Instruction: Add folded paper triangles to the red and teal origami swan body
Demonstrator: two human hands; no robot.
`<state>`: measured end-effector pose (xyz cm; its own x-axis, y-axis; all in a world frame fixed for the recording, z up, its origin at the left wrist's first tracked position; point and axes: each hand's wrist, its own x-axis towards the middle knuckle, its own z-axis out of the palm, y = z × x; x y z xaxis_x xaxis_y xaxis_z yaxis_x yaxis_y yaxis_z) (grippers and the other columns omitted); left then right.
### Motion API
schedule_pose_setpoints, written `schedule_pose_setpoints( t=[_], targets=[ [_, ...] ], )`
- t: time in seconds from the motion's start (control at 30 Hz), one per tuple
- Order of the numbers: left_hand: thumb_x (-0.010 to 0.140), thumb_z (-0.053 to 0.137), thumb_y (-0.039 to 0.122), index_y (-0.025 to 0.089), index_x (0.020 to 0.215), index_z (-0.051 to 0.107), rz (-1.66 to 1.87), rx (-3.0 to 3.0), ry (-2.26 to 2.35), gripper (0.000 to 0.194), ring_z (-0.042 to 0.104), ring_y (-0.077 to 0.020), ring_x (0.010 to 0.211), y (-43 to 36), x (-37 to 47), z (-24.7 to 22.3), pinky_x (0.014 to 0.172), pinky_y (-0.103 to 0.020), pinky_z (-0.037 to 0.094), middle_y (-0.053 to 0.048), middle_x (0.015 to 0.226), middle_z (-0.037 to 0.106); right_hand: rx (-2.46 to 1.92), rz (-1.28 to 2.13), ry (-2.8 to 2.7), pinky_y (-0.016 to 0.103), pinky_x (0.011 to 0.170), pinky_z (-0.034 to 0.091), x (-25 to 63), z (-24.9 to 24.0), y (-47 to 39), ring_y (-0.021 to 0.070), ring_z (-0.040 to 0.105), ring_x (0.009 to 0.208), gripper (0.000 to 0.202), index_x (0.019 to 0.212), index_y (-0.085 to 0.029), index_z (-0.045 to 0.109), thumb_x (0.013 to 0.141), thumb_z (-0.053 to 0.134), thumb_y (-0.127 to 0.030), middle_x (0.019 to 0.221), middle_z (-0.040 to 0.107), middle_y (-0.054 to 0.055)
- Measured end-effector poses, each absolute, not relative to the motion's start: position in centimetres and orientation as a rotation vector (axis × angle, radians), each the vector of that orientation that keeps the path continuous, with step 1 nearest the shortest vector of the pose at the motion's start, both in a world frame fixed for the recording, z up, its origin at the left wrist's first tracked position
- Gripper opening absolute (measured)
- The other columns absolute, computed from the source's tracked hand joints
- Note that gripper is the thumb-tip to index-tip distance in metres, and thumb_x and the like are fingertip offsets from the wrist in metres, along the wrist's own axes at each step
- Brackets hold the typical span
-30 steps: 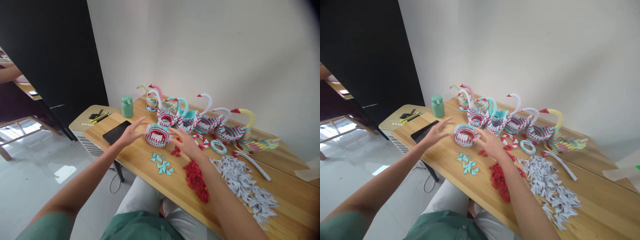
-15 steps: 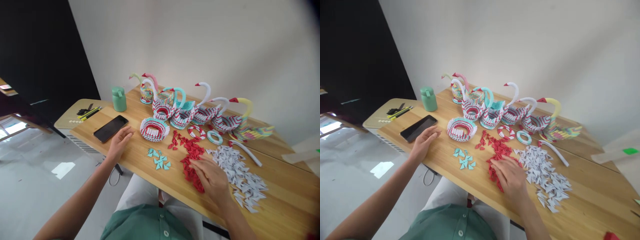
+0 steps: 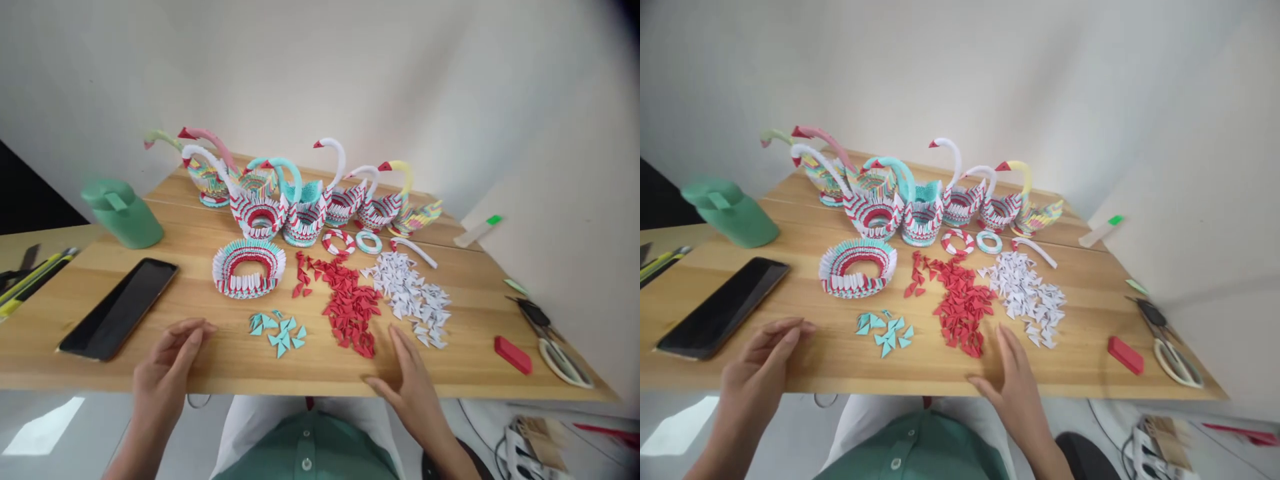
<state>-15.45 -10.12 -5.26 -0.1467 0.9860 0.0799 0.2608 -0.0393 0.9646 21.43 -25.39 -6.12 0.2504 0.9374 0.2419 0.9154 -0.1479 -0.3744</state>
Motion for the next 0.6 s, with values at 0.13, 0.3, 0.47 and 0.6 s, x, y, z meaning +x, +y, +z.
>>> schedule_pose_setpoints(
  t=[0.13,0.3,0.47,0.6],
  targets=[
    [0.083,0.059,0.047,0.026,0.096,0.070,0.973,1.538,1.372,0.027,0.065,-0.0254,0.106,-9.9,-16.3,-5.3,0.090,-0.034,0.053,-0.002,0.105,0.073,-2.156,0.144,-1.686,0.058,0.109,0.034,20.9,-5.5,-23.4,0.0379,0.028,0.142,0.103,0.154,-0.027,0.005,0.078,0.071,-0.046,0.157,0.023,0.015],
    [0.083,0.057,0.045,0.032,0.105,0.069,0.926,1.694,1.252,0.028,0.064,-0.0260,0.109,-9.5,-16.9,-6.6,0.090,-0.035,0.055,0.001,0.111,0.072,-2.158,0.202,-1.703,0.058,0.114,0.025,21.6,-4.9,-20.6,0.0364,0.015,0.146,0.114,0.154,-0.026,0.001,0.071,0.076,-0.050,0.161,0.012,0.015],
    [0.082,0.057,0.044,0.038,0.104,0.069,0.953,1.887,1.225,0.025,0.069,-0.0262,0.101,-9.3,-17.1,-6.9,0.087,-0.038,0.058,0.002,0.108,0.074,-2.058,0.175,-1.708,0.057,0.116,0.021,23.0,-5.5,-19.1,0.0328,0.015,0.146,0.088,0.154,-0.023,0.004,0.089,0.050,-0.058,0.160,0.015,0.015],
    [0.083,0.056,0.043,0.040,0.103,0.068,0.968,2.012,1.178,0.024,0.071,-0.0265,0.095,-9.0,-17.2,-6.8,0.078,-0.038,0.061,0.002,0.105,0.075,-2.030,0.162,-1.622,0.054,0.115,0.023,23.3,-5.9,-18.7,0.0299,0.025,0.144,0.069,0.153,-0.022,0.016,0.096,0.033,-0.057,0.156,0.028,0.014]
  ],
)
